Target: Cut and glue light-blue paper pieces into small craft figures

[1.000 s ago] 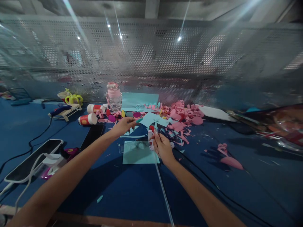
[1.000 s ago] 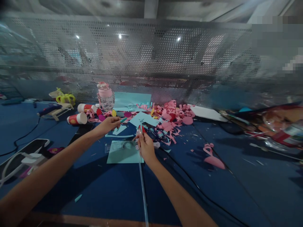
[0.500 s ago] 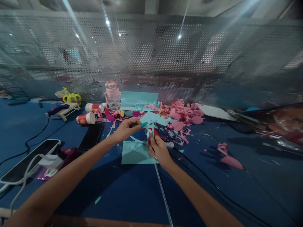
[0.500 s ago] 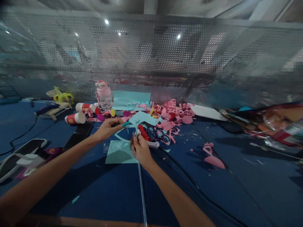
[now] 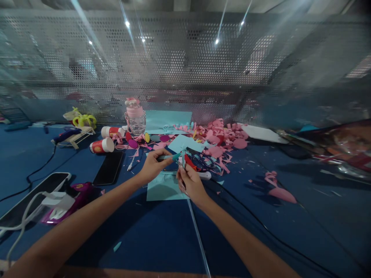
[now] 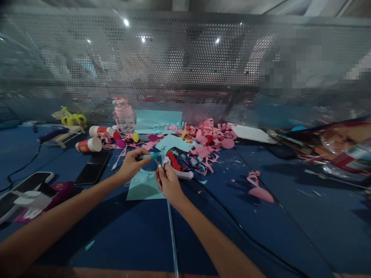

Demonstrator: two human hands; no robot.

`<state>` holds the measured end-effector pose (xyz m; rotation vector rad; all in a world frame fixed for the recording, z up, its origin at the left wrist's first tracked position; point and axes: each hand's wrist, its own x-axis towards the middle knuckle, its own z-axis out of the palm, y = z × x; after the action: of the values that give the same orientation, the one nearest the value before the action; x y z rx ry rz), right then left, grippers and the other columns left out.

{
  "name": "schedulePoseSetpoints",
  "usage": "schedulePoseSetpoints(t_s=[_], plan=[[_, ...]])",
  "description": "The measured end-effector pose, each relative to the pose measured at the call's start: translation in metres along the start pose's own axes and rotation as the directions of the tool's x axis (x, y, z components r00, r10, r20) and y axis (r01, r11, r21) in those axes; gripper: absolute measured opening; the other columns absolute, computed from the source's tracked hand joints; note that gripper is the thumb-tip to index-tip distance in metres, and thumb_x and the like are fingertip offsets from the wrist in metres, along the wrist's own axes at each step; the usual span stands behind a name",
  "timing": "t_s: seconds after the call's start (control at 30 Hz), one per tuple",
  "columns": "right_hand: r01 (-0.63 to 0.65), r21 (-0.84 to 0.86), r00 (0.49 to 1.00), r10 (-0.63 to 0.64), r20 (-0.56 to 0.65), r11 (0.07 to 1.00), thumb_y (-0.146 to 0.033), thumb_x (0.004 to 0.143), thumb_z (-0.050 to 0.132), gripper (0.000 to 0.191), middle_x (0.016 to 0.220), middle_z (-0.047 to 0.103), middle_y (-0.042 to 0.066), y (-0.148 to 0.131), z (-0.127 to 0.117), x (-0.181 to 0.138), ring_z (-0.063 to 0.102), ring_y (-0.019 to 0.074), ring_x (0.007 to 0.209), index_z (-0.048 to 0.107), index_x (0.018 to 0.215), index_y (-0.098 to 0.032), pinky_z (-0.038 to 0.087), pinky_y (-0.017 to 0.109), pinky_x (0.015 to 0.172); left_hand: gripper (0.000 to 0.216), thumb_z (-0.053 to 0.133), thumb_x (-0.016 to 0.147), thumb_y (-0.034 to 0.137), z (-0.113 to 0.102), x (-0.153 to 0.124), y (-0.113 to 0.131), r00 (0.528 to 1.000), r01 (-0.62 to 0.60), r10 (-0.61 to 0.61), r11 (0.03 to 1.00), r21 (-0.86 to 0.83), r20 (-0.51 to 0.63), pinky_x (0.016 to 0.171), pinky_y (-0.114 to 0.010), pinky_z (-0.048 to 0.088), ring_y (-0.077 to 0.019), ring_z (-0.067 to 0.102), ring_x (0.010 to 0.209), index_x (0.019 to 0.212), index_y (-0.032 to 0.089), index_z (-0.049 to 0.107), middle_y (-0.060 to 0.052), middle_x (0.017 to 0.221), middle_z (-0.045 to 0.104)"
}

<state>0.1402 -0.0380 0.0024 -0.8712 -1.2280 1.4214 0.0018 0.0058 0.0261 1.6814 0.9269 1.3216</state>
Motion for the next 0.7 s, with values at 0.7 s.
schedulePoseSetpoints(t_s=[0.7], plan=[[-0.026, -0.049, 0.999, 0.024, -0.021, 0.998, -0.055, 0.075, 0.049, 0.037, 0.037, 0.032, -0.013, 0.004, 0.001, 0.003, 0.024, 0.0030, 0.024, 0.036, 0.068, -0.021, 0.021, 0.015, 0.025, 0.024, 0.057, 0.072, 0.037, -0.005, 0.004, 0.010, 0.992, 0.028, -0.050, 0.982, 0.184, 0.116, 0.054, -0.020, 0.036, -0.0096, 0.048, 0.062, 0.078, 0.014, 0.058, -0.001, 0.069, 0.056]])
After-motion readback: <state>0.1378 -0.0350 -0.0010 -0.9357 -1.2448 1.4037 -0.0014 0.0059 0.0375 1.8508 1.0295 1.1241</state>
